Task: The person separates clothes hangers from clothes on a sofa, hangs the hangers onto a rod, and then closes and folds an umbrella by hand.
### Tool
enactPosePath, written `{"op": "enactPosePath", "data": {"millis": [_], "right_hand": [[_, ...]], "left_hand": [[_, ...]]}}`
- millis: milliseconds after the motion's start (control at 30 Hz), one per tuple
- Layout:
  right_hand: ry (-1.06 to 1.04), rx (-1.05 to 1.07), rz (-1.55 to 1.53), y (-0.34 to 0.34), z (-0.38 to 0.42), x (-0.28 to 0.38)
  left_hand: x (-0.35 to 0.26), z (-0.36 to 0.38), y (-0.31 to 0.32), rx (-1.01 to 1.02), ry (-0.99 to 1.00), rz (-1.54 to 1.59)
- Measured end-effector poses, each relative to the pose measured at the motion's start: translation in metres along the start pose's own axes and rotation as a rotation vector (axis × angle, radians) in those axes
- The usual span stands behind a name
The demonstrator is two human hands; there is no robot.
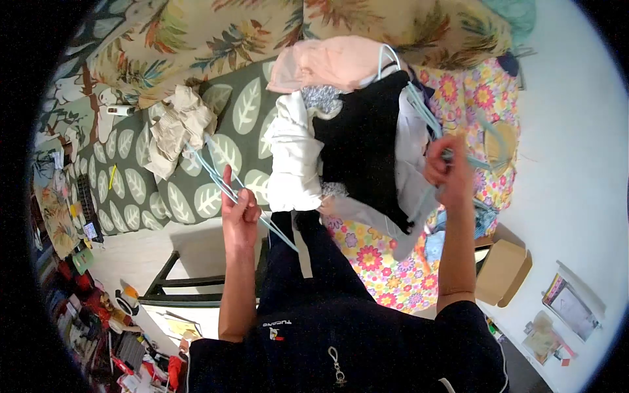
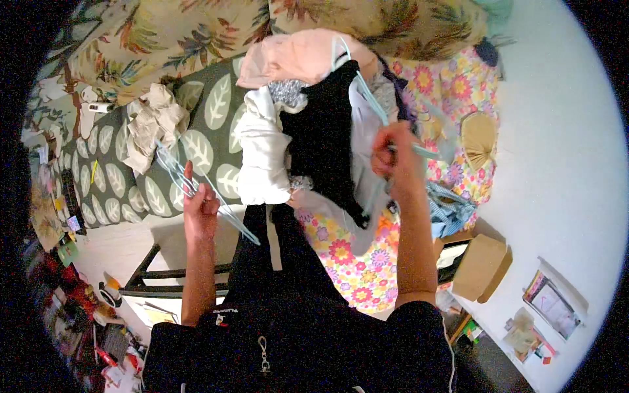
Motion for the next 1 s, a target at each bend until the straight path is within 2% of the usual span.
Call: {"op": "enactPosePath", "data": {"millis": [100,200,300,467,600,633,733,767,800,933,967,1000], "right_hand": [[0.064,0.106,-0.064,0.007,0.008,0.041],[0.062,-0.005,0.234,0.025,-0.004,0.059],[0.039,0.215,0.277,0.083,0.019,0.080],[0.002,0.201,0.471,0.119,0.043,0.104],[0.016,0.338,0.551,0.150,0.066,0.112],[0.036,0.342,0.576,0.161,0.075,0.115],[-0.031,0.409,0.778,0.180,0.091,0.122],[-0.062,0.405,0.857,0.186,0.096,0.122],[-0.094,0.399,0.933,0.193,0.100,0.121],[-0.204,0.323,1.042,0.175,0.091,0.117],[-0.139,0.322,0.962,0.167,0.091,0.117],[-0.134,0.311,0.943,0.159,0.093,0.115]], "left_hand": [[-0.018,0.005,0.018,0.035,0.012,0.116],[-0.044,0.016,0.051,0.067,0.016,0.111],[-0.071,0.022,0.078,0.072,0.131,-0.012],[-0.105,0.025,0.138,0.143,0.276,-0.277],[-0.110,0.014,0.165,0.136,0.557,-0.489],[-0.113,0.018,0.172,0.142,0.591,-0.409],[-0.120,0.019,0.172,0.019,0.665,-0.605],[-0.118,0.015,0.168,0.010,0.673,-0.521],[-0.120,0.015,0.161,-0.071,0.642,-0.644],[-0.143,0.037,0.146,-0.098,0.541,-0.611],[-0.148,0.033,0.133,-0.110,0.476,-0.444],[-0.143,0.009,0.112,-0.126,0.524,-0.390]]}}
Point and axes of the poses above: each hand's wrist, its own z-axis away from the middle knuckle, its own y-axis out of the palm, x = y × z, the point moved 6 cm from there along -z, towards the middle knuckle, and after that the axes turned 10 degrees about x, right-handed, at the moved point
